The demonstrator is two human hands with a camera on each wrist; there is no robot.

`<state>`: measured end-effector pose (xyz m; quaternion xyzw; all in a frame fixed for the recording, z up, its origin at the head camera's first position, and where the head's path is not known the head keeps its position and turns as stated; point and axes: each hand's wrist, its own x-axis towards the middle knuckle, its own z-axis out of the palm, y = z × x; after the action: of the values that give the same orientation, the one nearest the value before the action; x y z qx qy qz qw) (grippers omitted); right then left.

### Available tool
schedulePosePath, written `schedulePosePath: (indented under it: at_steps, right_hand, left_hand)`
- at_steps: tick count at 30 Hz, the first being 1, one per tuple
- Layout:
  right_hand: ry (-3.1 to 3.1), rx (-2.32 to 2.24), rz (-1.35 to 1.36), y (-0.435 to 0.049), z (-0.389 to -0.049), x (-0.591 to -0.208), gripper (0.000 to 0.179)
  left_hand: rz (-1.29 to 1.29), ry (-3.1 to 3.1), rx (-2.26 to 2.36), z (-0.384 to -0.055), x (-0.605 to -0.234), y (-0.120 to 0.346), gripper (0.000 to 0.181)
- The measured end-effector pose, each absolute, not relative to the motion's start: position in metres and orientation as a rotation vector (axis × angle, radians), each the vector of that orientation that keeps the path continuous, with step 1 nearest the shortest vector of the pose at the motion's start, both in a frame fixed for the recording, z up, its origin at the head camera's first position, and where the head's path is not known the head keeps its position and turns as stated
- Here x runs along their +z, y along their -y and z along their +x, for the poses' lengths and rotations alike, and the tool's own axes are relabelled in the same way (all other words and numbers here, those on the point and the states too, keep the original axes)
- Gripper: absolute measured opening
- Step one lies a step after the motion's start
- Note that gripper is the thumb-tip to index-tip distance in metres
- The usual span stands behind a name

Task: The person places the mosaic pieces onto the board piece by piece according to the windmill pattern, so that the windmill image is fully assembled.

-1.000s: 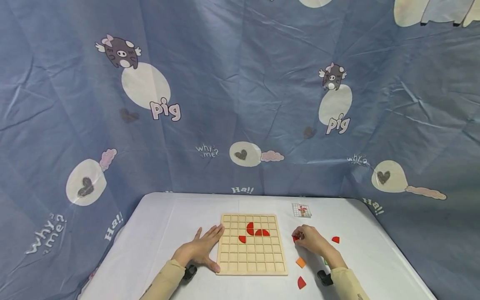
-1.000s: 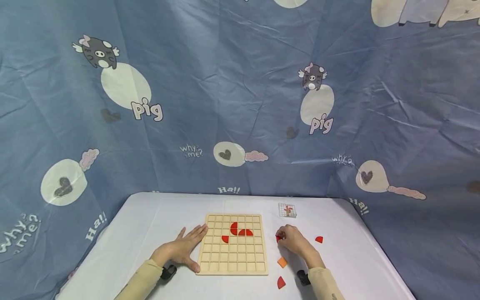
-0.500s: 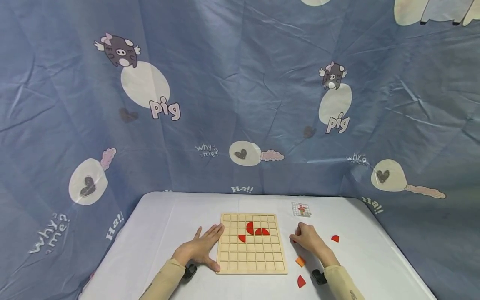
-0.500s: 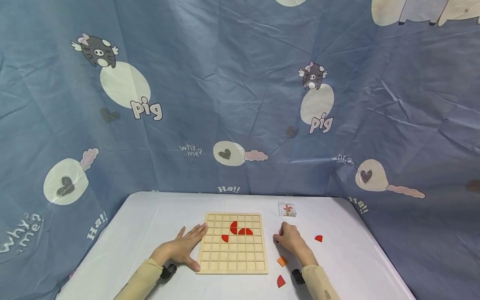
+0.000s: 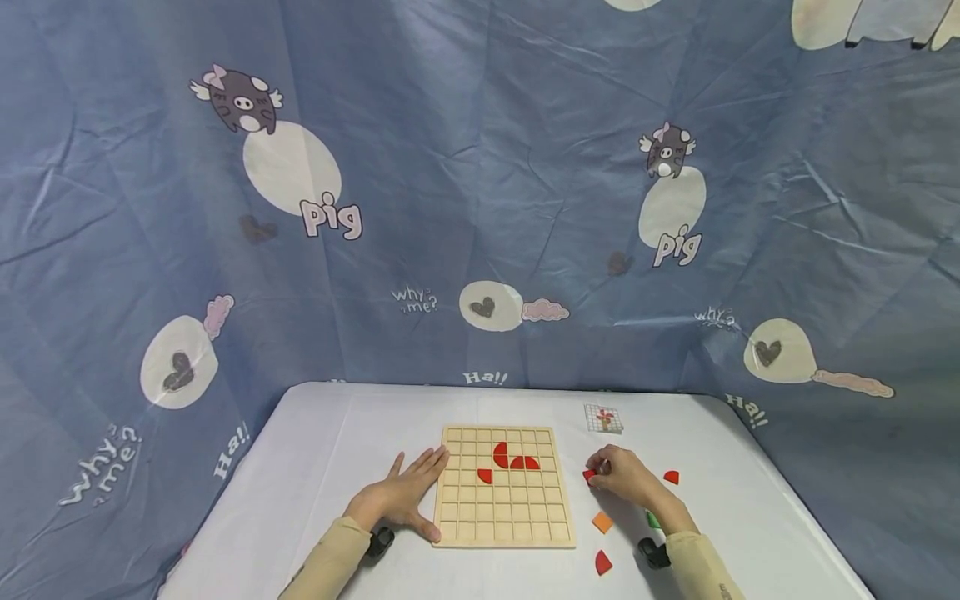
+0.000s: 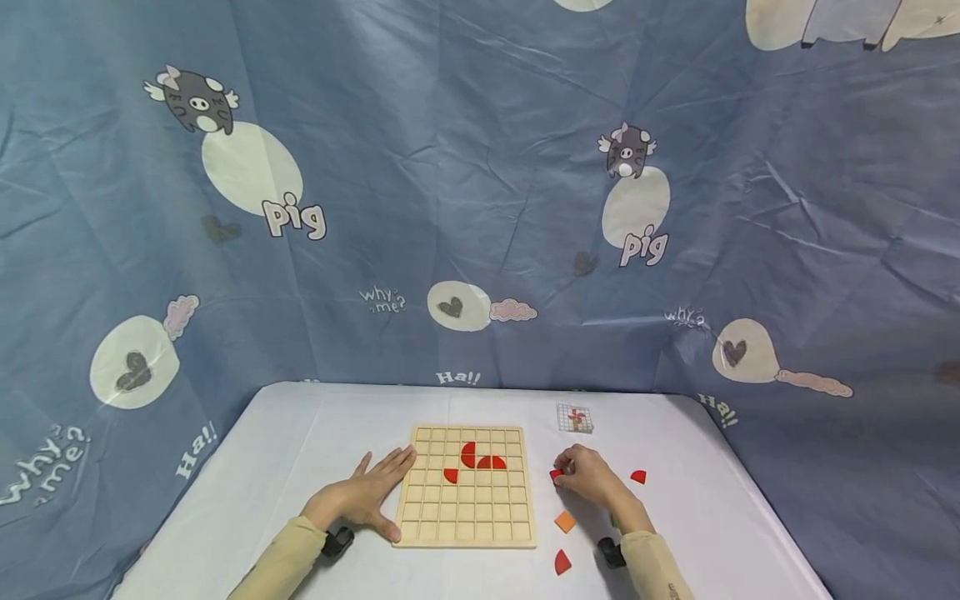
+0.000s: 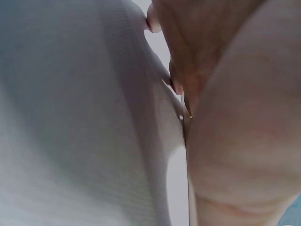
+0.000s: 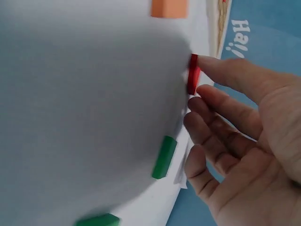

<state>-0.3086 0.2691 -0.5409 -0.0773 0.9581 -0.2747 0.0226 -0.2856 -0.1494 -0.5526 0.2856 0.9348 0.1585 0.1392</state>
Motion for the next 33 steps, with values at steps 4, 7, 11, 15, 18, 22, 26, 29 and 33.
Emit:
schedulePosePath:
  at_steps: [4, 7, 11, 15, 18, 22, 26, 29, 33]
  right_hand:
    - [-2.974, -0.828, -0.253, -0.2694, -0.3071, -0.5430, 0.015]
    - [-2.992, -0.811, -0.263, -0.2694, -0.3050, -0.5443, 0.018]
    - [-3.014, -0.790, -0.271, -0.2685, -0.3029, -0.5465, 0.019]
    - [-3.037, -0.786, -0.270, -0.2667, -0.3020, -0.5467, 0.017]
    - [-3.044, -0.785, -0.271, -0.2652, -0.3017, -0.5452, 0.017]
    - [-3.043, -0.770, -0.288, -0.2626, -0.3018, -0.5454, 0.015]
    - [-3.048, -0.754, -0.309, -0.2607, -0.3024, -0.5472, 0.014]
    - [-3.058, -0.744, -0.313, -0.2602, -0.3038, -0.5482, 0.013]
    - [-3.059, -0.728, -0.298, -0.2599, -0.3063, -0.5492, 0.014]
  left_hand:
    - [0.839, -2.702, 0.444, -0.2857, -0.5520, 0.1496, 0.136]
    - [0.824, -2.699, 0.435, -0.2864, -0.5524, 0.1492, 0.136]
    - [0.806, -2.698, 0.454, -0.2863, -0.5535, 0.1486, 0.136]
    - [0.808, -2.701, 0.464, -0.2857, -0.5537, 0.1483, 0.136]
    - [0.814, -2.706, 0.456, -0.2859, -0.5534, 0.1480, 0.137]
    - [0.800, -2.713, 0.442, -0.2862, -0.5548, 0.1478, 0.137]
    - [0.788, -2.712, 0.433, -0.2872, -0.5555, 0.1476, 0.137]
    - [0.788, -2.710, 0.432, -0.2879, -0.5549, 0.1475, 0.136]
    - [0.790, -2.712, 0.432, -0.2882, -0.5540, 0.1476, 0.136]
